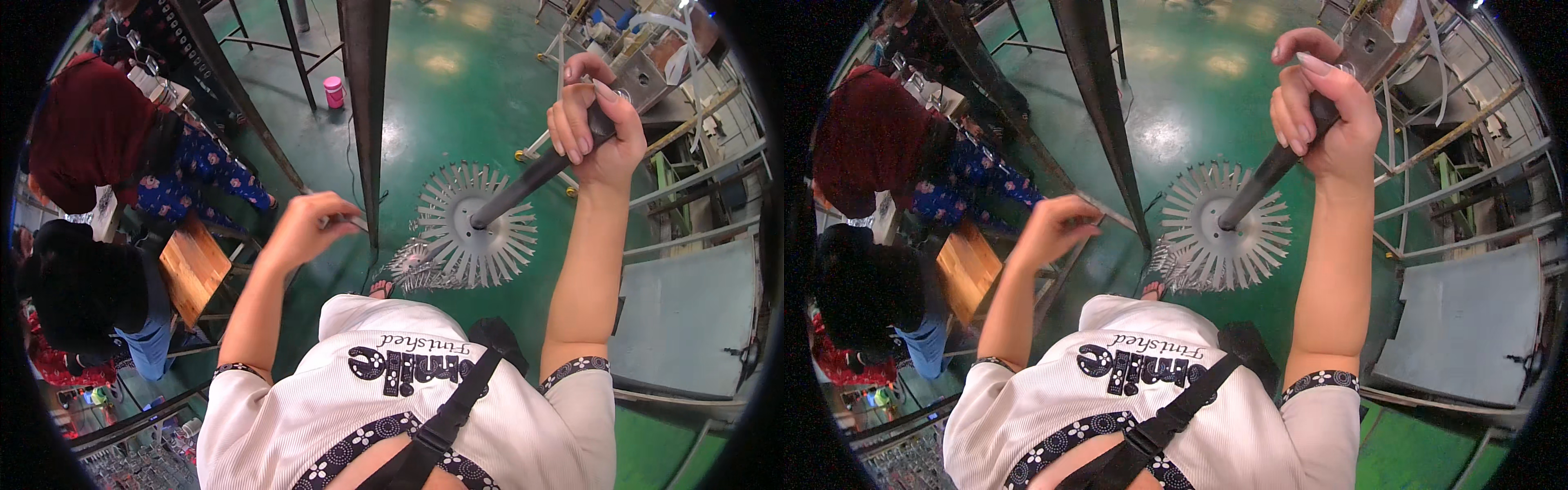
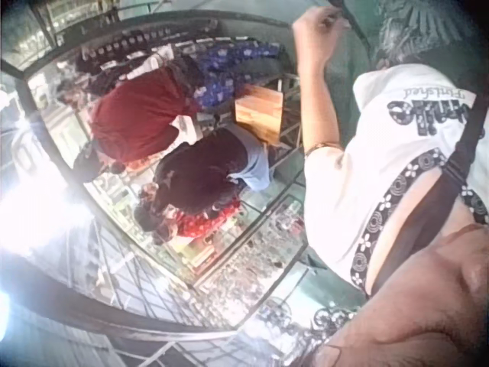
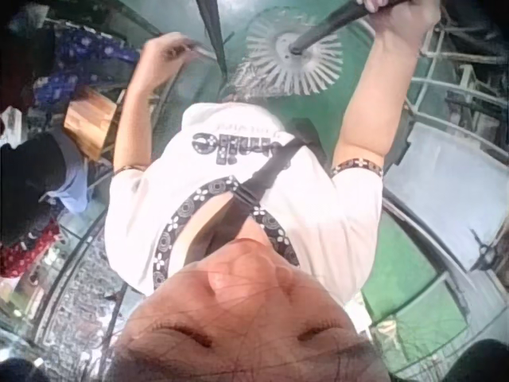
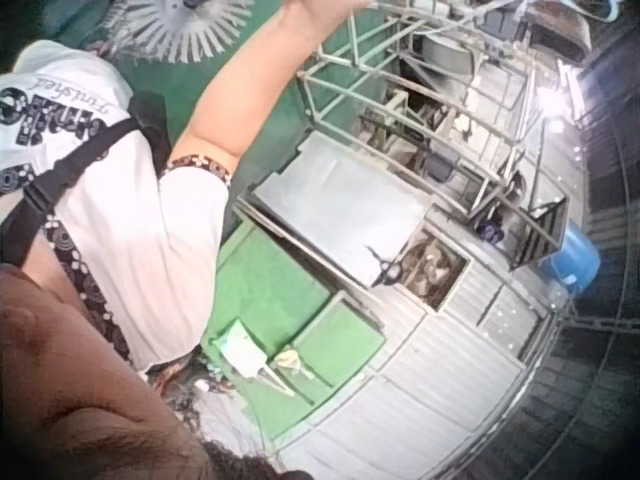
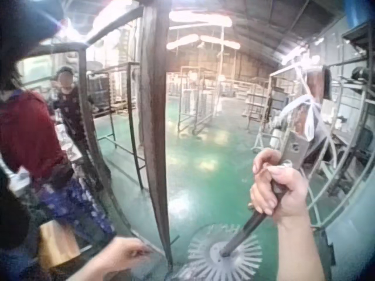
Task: The person hangs small metal items onto vertical hooks on a metal rack by hand, then moves the rack to another location in the facility.
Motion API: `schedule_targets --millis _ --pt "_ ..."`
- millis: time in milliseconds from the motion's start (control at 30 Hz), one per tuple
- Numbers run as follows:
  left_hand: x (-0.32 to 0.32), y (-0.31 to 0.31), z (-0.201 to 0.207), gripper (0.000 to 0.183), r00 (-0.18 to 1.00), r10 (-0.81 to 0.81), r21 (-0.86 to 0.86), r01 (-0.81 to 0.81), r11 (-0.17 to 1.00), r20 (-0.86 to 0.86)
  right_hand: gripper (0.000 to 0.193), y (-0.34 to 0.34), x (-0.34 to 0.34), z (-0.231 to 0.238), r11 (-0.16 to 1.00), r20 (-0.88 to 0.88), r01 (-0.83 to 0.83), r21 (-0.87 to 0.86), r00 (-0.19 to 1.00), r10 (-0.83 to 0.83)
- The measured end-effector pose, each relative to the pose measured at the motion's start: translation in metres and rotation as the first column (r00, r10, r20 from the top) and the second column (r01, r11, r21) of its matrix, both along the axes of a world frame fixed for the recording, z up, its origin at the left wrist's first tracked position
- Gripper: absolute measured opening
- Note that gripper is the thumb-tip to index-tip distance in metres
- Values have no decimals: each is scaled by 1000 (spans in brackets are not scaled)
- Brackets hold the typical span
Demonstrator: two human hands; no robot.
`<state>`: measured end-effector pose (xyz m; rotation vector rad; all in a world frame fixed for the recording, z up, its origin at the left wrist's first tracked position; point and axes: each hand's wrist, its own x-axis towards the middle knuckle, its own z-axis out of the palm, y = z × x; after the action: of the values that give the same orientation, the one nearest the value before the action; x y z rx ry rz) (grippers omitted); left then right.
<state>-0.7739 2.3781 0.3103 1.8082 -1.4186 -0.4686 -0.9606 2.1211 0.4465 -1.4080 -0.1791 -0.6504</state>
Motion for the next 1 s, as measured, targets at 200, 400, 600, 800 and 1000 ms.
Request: schedule_targets --millis 200,400,600,800,1000 --pt "43 72 101 19 913 376 -317 -314 895 157 26 12 6 -3 992 34 64 112 997 -68" --pt "90 122 207 12 537 820 -766 -436 472 199 22 36 -11 14 966 23 214 144 975 -220" --pt "163 113 288 28 167 947 -844 -431 319 273 16 51 5 20 966 25 238 98 970 -242" --pt "205 66 340 43 -81 961 -893 -398 212 264 16 50 1 21 958 37 266 110 962 -271" --pt "232 36 368 27 -349 907 -841 -541 9 235 16 41 -9 14 941 38 313 130 946 -321"
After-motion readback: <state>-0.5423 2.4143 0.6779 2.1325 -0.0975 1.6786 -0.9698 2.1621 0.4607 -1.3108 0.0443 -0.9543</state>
